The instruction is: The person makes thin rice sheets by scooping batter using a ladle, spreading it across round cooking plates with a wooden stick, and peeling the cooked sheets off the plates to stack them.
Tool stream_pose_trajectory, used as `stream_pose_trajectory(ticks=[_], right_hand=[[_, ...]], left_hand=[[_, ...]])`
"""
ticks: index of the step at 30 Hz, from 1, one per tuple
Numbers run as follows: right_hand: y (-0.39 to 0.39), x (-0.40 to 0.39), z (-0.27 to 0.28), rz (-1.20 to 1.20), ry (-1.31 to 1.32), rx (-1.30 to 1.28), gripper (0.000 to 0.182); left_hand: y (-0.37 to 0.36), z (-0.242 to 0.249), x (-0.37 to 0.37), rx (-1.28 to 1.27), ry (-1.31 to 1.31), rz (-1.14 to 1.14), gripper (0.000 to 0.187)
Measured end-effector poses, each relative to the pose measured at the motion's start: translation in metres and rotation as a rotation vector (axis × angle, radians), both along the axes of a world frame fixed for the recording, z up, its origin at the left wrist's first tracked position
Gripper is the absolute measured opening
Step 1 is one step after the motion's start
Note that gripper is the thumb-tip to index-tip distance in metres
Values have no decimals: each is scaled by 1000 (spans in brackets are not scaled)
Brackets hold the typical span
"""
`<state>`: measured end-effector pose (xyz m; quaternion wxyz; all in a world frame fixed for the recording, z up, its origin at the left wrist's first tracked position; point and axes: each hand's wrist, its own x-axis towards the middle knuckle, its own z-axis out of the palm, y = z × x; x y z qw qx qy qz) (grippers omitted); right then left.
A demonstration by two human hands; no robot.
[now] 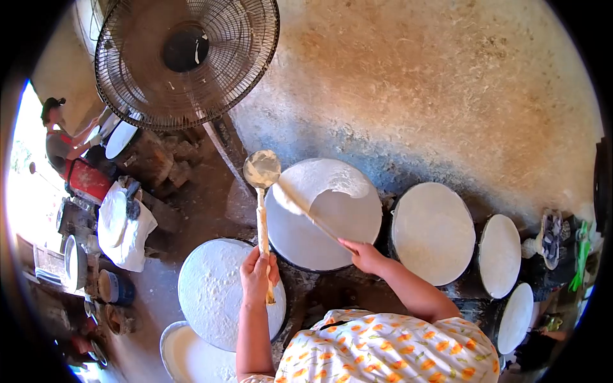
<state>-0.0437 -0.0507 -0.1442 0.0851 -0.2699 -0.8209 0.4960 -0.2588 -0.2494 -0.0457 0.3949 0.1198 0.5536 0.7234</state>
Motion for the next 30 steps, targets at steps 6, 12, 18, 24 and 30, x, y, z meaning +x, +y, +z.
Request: stream_pose_trajectory(ticks=[6, 12, 18, 24, 30], right_hand=[[39, 26, 13, -80, -93, 159, 53], [65, -13, 24, 44, -126, -71, 59], [90, 45, -3, 138, -148, -137, 58], [76, 23, 25, 162, -222, -136, 62], [114, 46, -2, 84, -165, -101, 58]], left_hand=[[-5, -6, 0, -7, 32, 18, 14], [-4, 0, 9, -14, 17, 110, 13], [-11, -7, 13, -12, 12, 173, 13], [3, 8, 30, 20, -33, 212, 13], [-10, 6, 40, -27, -5, 236, 12]])
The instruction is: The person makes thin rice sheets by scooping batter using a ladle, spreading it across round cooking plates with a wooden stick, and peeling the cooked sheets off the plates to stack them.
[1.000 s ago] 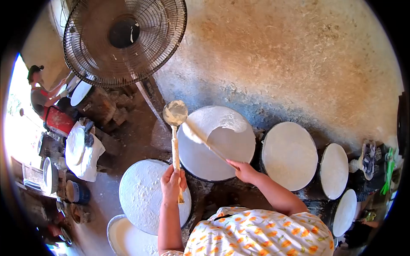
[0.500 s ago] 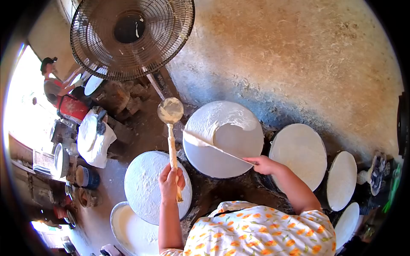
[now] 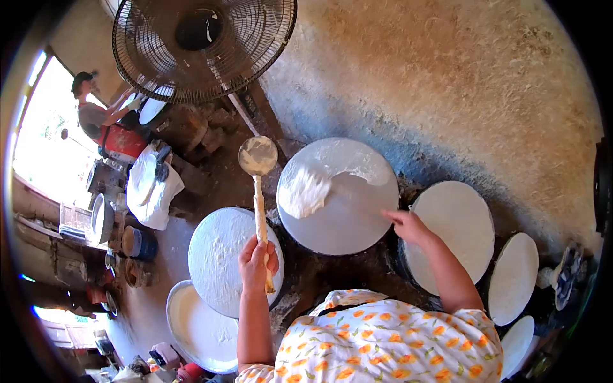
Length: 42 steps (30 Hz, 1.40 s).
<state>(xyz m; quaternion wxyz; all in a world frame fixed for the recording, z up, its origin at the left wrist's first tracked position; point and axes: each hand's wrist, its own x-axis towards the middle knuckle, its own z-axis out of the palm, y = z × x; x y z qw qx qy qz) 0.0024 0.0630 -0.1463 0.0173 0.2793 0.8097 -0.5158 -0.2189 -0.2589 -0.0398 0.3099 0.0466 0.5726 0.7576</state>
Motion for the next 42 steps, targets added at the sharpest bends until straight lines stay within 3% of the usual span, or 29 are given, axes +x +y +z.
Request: stream_pose_trajectory(ticks=[3, 5, 8, 10, 13, 16, 19, 21, 24, 26, 28, 30, 34, 36, 39, 40, 42], right_hand=[[-2, -39, 13, -74, 96, 15, 59], [-13, -45, 33, 230, 13, -116, 64], [-2, -11, 45, 378, -116, -117, 65], [9, 2, 39, 341, -170, -198, 58], [9, -17, 20, 100, 37, 52, 61], [-1, -43, 13, 258, 95, -45, 63], [9, -3, 53, 407, -120, -30, 63], [27, 24, 50, 464, -241, -35, 63], [29, 38, 11, 278, -72, 0, 60], [0, 15, -6, 14, 134, 34, 56], [-23, 14, -8, 136, 204, -60, 55], [-32, 45, 26, 249, -75, -83, 55], [-47, 122, 31, 99, -180, -111, 53], [-75, 140, -6, -26, 169, -17, 49], [-162, 89, 2, -75, 289, 161, 46], [-187, 68, -1, -95, 417, 250, 46], [-219, 50, -19, -104, 237, 497, 53]], left_hand=[[7, 3, 11, 25, -9, 31, 12], [4, 6, 15, 25, -19, 60, 12], [-8, 5, 22, 45, -14, 73, 11], [-13, 6, 26, 13, 5, 81, 11], [-11, 3, 34, 20, 10, 75, 11], [-6, 8, 46, 37, 1, 94, 11], [-16, 12, 57, 17, -12, 128, 11], [-31, 8, 64, -25, 33, 109, 10], [-33, 8, 74, -45, 15, 105, 10], [-28, 5, 78, -41, 22, 85, 10], [-23, 7, 81, 3, -44, 110, 10], [-28, 9, 78, 23, -45, 54, 10], [-43, 4, 69, 37, 17, -24, 16], [-51, 5, 65, 49, 34, -61, 25], [-62, 9, 58, 68, 47, -122, 26], [-67, 9, 55, 97, 26, -149, 16], [-83, 8, 51, 135, -2, -178, 12]])
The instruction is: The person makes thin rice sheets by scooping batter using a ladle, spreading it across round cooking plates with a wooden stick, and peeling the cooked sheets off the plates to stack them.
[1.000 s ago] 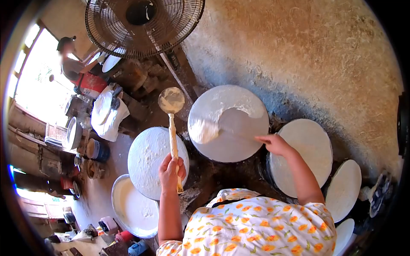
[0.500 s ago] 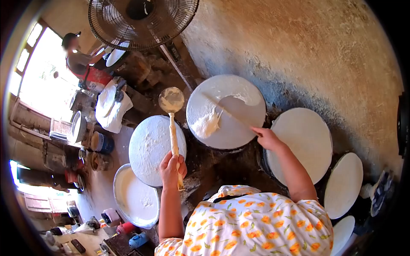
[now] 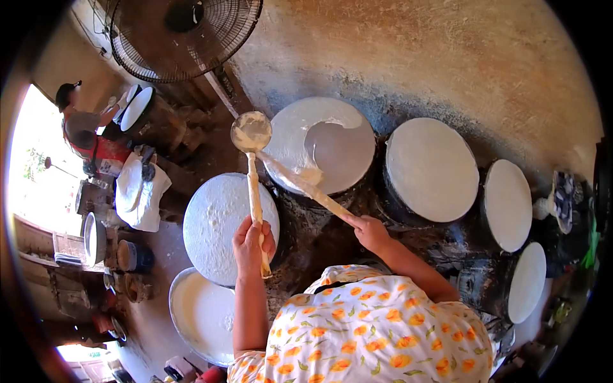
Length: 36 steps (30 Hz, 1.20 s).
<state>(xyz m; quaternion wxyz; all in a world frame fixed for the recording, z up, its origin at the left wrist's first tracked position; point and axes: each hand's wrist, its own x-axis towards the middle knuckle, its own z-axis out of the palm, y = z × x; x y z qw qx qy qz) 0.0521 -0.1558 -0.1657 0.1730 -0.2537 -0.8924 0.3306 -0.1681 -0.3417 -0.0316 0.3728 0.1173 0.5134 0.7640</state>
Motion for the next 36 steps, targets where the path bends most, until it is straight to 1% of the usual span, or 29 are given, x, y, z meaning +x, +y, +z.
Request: stream_pose_trajectory(ticks=[2, 4, 6, 8, 10, 11, 12, 13, 14, 16, 18, 19, 20, 22, 24, 26, 28, 29, 30, 32, 33, 34, 36], right_hand=[[-18, 16, 6, -113, -391, 152, 53], [-25, 56, 3, -195, -509, 192, 49], [-33, 88, 13, -264, -428, 279, 49], [-44, 89, 10, -316, -493, 244, 47], [-58, 56, 5, -258, -374, 208, 49], [-66, 32, 15, -190, -328, 268, 51], [-72, 8, 26, -153, -359, 217, 51], [-76, -10, 24, -116, -299, 215, 50], [-75, -26, 9, -126, -365, 199, 49], [-71, -27, 0, -168, -404, 175, 48], [-66, 10, 5, -182, -406, 191, 49], [-65, 31, -1, -230, -439, 210, 51], [-65, 45, 16, -260, -560, 185, 53], [-61, 76, 10, -312, -609, 241, 55], [-49, 85, 3, -348, -609, 279, 57], [-29, 79, -1, -370, -588, 261, 59], [-14, 64, -2, -429, -460, 163, 59], [-10, 60, -8, -442, -284, 142, 57], [-13, 57, -4, -446, -278, 139, 57], [-32, 58, 5, -224, 10, 1, 51], [-41, 72, -7, -170, -141, -5, 51], [-51, 82, 4, -153, -216, 26, 50], [-51, 105, -1, -244, -485, 36, 47]], left_hand=[[-16, 0, -5, -20, 9, -17, 12], [-37, -3, -10, -24, 14, -23, 12], [-55, -9, -15, -29, 18, -23, 12], [-68, -15, -20, -42, 83, -56, 12], [-74, -14, -18, -54, 69, -38, 13], [-76, -13, -17, -48, 70, -39, 13], [-77, -12, -17, -42, 71, -42, 14], [-76, -10, -16, -39, 71, -48, 14], [-75, -8, -15, -46, 61, -35, 14], [-75, -7, -14, -55, 54, -31, 15], [-77, -7, -17, -50, 48, -44, 15], [-77, -8, -18, -47, 48, -46, 15], [-77, -10, -19, -58, 38, -51, 16], [-76, -13, -18, -72, 25, -65, 16], [-71, -18, -16, -72, 58, -103, 17], [-63, -17, -12, -77, 55, -110, 17], [-54, -13, -8, -86, 55, -117, 17], [-49, -10, -6, -80, 55, -118, 18], [-44, -8, -5, -73, 56, -117, 18], [-39, -6, -6, -71, 60, -124, 17], [-36, -6, -6, -67, 60, -130, 16], [-35, -5, -6, -72, 67, -135, 16], [-31, -4, -5, -84, 39, -93, 14]])
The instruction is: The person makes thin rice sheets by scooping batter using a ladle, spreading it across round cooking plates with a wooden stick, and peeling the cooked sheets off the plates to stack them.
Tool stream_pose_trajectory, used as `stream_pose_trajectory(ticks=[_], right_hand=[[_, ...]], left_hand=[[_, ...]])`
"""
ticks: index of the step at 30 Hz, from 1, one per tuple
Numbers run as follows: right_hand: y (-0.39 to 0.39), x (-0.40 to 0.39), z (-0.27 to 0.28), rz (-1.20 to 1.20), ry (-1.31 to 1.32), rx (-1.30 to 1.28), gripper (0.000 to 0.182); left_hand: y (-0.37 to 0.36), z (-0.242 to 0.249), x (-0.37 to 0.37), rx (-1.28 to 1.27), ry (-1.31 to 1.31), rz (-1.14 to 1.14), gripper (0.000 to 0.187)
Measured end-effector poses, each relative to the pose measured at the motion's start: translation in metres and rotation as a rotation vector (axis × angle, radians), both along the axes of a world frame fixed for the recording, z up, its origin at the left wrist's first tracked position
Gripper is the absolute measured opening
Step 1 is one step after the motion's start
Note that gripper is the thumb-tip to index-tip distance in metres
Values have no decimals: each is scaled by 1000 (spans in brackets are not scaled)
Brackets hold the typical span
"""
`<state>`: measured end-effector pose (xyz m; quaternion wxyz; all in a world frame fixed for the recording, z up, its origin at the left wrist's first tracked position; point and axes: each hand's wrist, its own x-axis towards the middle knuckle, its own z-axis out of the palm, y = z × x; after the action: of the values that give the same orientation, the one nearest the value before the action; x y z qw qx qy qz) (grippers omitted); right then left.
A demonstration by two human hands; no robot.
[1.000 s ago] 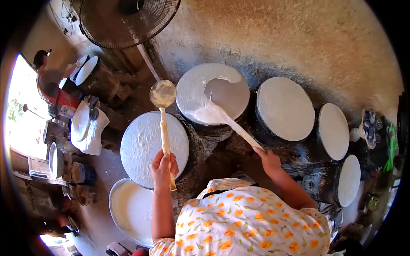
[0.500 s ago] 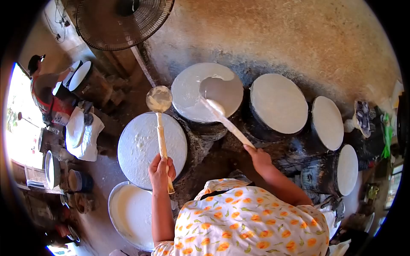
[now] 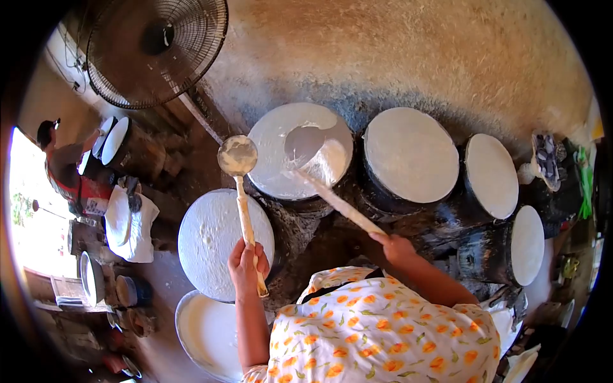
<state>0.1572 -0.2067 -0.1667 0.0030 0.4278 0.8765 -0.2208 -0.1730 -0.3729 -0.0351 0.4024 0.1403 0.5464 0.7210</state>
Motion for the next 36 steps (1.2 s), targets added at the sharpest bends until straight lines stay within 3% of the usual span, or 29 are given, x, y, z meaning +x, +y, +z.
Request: stream_pose_trajectory(ticks=[3, 7, 10, 13, 16, 19, 22, 23, 26, 28, 32, 36], right_hand=[[33, 2, -13, -74, 5, 159, 48], [83, -49, -9, -183, 36, 131, 47], [82, -58, -11, -9, 458, 97, 45], [70, -23, -17, 83, 402, 69, 45], [88, -24, -22, -71, 219, 81, 47], [138, -89, -26, -164, 375, 99, 44], [139, -124, -11, -166, 498, 30, 43], [136, -128, 0, -156, 553, -47, 43], [118, -94, 8, -119, 730, 33, 51], [122, -80, 24, -315, 304, -125, 58], [123, -122, -29, -52, 671, -119, 62], [123, -123, -10, -21, 495, -184, 63]], left_hand=[[9, 2, 1, -33, 16, 14, 11], [25, 1, 3, -27, 9, 0, 11], [31, 4, 4, 0, 30, 8, 10], [25, 10, 6, 8, 36, 53, 11], [18, 11, 9, -33, 45, 77, 11], [18, 9, 13, -45, 44, 83, 11], [16, 12, 16, -47, 65, 90, 11], [13, 11, 15, -57, 75, 99, 25], [-1, 14, 14, -75, 64, 152, 24], [-7, 10, 11, -76, 72, 154, 24], [3, 4, 11, -51, 46, 93, 24], [17, 9, 15, -33, 12, 65, 23]])
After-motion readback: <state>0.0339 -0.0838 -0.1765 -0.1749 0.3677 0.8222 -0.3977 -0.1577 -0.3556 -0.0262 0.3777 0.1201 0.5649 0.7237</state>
